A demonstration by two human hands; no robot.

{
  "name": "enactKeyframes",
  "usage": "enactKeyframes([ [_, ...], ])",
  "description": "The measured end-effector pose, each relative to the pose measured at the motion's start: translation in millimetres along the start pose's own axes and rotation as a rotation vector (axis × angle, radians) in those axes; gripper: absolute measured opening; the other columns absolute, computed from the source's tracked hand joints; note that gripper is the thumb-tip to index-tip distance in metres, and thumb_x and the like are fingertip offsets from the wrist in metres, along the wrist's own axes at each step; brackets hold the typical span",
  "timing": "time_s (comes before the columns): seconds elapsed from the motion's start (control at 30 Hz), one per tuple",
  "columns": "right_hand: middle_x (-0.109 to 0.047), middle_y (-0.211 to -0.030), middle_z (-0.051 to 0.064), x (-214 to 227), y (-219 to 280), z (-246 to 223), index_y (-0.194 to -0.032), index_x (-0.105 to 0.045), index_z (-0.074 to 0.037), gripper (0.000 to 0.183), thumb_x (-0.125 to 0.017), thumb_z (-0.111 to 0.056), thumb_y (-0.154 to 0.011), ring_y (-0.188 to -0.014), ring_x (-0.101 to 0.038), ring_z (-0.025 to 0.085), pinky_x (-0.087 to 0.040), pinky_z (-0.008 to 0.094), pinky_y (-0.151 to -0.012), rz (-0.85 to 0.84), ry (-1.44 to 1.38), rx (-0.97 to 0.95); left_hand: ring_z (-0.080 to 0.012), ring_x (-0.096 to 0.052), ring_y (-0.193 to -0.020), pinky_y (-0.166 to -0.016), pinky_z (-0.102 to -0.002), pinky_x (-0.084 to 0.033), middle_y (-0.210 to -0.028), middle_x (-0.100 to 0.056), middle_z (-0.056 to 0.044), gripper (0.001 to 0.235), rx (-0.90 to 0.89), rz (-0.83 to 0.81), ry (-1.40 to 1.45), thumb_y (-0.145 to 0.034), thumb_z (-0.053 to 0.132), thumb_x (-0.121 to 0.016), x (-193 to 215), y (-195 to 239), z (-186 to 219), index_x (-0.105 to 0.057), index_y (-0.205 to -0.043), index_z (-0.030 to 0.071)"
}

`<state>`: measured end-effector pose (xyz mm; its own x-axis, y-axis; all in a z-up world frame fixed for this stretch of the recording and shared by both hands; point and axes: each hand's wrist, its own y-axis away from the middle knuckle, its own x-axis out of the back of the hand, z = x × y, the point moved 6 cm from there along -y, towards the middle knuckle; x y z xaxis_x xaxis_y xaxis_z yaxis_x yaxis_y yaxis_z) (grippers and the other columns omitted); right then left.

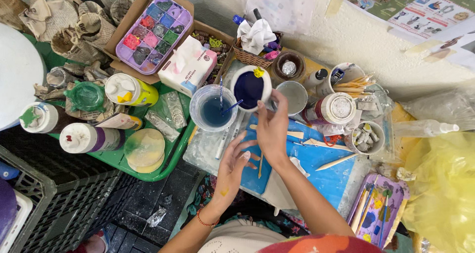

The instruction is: The person shapes and finishes a small white clay plaque by hand and using a thin wooden tool. They press a small circular piece of clay onto the plaque, smooth the edges, and refine the surface detail.

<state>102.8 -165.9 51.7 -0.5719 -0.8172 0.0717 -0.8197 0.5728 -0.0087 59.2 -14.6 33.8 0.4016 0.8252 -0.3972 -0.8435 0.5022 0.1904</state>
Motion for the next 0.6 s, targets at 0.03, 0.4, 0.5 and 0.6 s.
enactKeyframes([
  [0.03, -0.057, -0.133, 0.017, -3, -4, 5, -0.14, -0.039, 0.003, 0.04, -0.055, -0.01, -0.105, -0.105, -0.071, 0.019, -0.063, 0.033, -0.087, -0.002, -0.007, -0.008, -0.0174, -0.066, -0.1, -0.08, -0.03, -0.056, -0.137, -0.061, -0.02, 0.056, 0.005, 0.003, -0.005, -0.103, 0.007, -0.05, -1, 1, -3, -0.034, -0.156, 0.001],
  [0.4, -0.058, -0.132, 0.017, -35, -39, 66, -0.137, -0.044, 0.003, 0.037, -0.054, -0.011, -0.104, -0.1, -0.069, 0.019, -0.066, 0.033, -0.076, -0.022, -0.162, -0.115, -0.0181, -0.066, -0.098, -0.08, -0.029, -0.055, -0.14, -0.054, -0.018, 0.057, -0.041, 0.033, 0.014, -0.102, 0.007, -0.05, -2, 5, -13, -0.03, -0.156, 0.003],
  [0.5, -0.061, -0.13, 0.02, -34, -47, 77, -0.137, -0.046, 0.003, 0.037, -0.056, -0.011, -0.104, -0.1, -0.069, 0.019, -0.067, 0.033, -0.075, -0.015, -0.14, -0.137, -0.0175, -0.065, -0.098, -0.079, -0.029, -0.055, -0.14, -0.053, -0.018, 0.057, -0.031, 0.048, 0.026, -0.102, 0.006, -0.049, -3, 3, -15, -0.032, -0.155, 0.004],
  [0.6, -0.055, -0.135, 0.02, -32, -53, 83, -0.138, -0.043, 0.004, 0.038, -0.053, -0.011, -0.105, -0.103, -0.07, 0.019, -0.062, 0.034, -0.077, -0.058, -0.21, -0.178, -0.0166, -0.064, -0.097, -0.079, -0.029, -0.056, -0.139, -0.053, -0.018, 0.056, -0.023, 0.051, 0.024, -0.102, 0.004, -0.048, -8, 0, -15, -0.033, -0.155, 0.004],
])
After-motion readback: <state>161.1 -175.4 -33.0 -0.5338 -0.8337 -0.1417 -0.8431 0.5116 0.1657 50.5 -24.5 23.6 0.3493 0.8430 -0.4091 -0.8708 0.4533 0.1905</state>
